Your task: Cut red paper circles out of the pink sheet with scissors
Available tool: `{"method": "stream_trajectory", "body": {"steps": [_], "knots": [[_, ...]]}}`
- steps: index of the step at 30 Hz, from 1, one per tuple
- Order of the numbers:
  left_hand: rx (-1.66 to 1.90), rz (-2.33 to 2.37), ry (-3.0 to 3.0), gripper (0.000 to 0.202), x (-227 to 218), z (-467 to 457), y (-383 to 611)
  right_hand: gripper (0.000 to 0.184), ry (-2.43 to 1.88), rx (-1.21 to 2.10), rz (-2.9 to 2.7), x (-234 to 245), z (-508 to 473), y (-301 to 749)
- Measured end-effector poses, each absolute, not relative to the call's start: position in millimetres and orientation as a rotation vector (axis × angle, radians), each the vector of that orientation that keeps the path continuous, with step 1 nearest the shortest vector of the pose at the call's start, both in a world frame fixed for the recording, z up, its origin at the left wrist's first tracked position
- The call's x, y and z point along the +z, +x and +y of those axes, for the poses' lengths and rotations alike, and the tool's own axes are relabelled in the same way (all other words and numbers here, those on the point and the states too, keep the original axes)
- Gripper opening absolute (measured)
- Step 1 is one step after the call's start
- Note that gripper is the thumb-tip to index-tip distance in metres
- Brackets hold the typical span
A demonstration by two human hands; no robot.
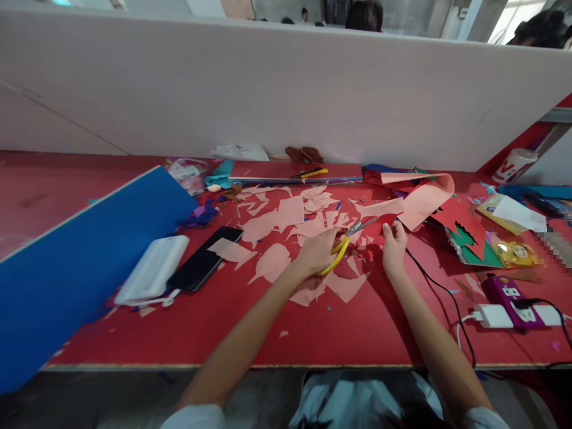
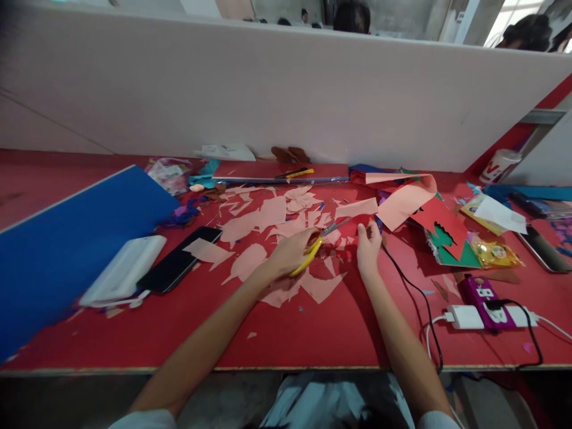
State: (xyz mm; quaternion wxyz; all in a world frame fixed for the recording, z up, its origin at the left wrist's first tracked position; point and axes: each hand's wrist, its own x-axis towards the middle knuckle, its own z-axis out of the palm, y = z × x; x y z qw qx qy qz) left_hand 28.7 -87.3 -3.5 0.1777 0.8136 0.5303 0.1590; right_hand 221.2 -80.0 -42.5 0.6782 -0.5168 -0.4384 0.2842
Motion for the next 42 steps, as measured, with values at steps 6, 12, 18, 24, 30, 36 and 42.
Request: {"method": "stream_trajectory", "body": {"steps": [6,12,18,24,30,36,42], "knots": [[0.457,1.505,2.274,0.04,-5.6,-88.0,29.4,0.023,-1.152,0.654,-0.941,-40.8,-81.7,218.8],[0.47,1.52,2.255,0.04,-7.9,-87.3,29.7,0.024,-1.131,0.674,-0.909,-42.8,-80.3,217.3],[0.462,1.511,2.234,0.043,-4.9,-89.9,32.4,0.027,-1.082,0.734,-0.845,-47.1,-77.5,212.4],[0.452,1.549,2.217,0.042,-2.1,-93.2,35.3,0.032,-1.099,0.778,-0.817,-48.1,-76.6,208.1],[0.438,1.555,2.267,0.041,-4.2,-91.5,32.0,0.031,-1.095,0.751,-0.807,-47.5,-76.3,211.6],[0.395,1.581,2.277,0.038,0.0,-93.0,31.6,0.025,-1.169,0.673,-0.929,-42.0,-78.9,220.5],[0.401,1.559,2.279,0.035,1.2,-93.5,32.6,0.022,-1.173,0.639,-0.987,-42.8,-75.9,226.2]]}}
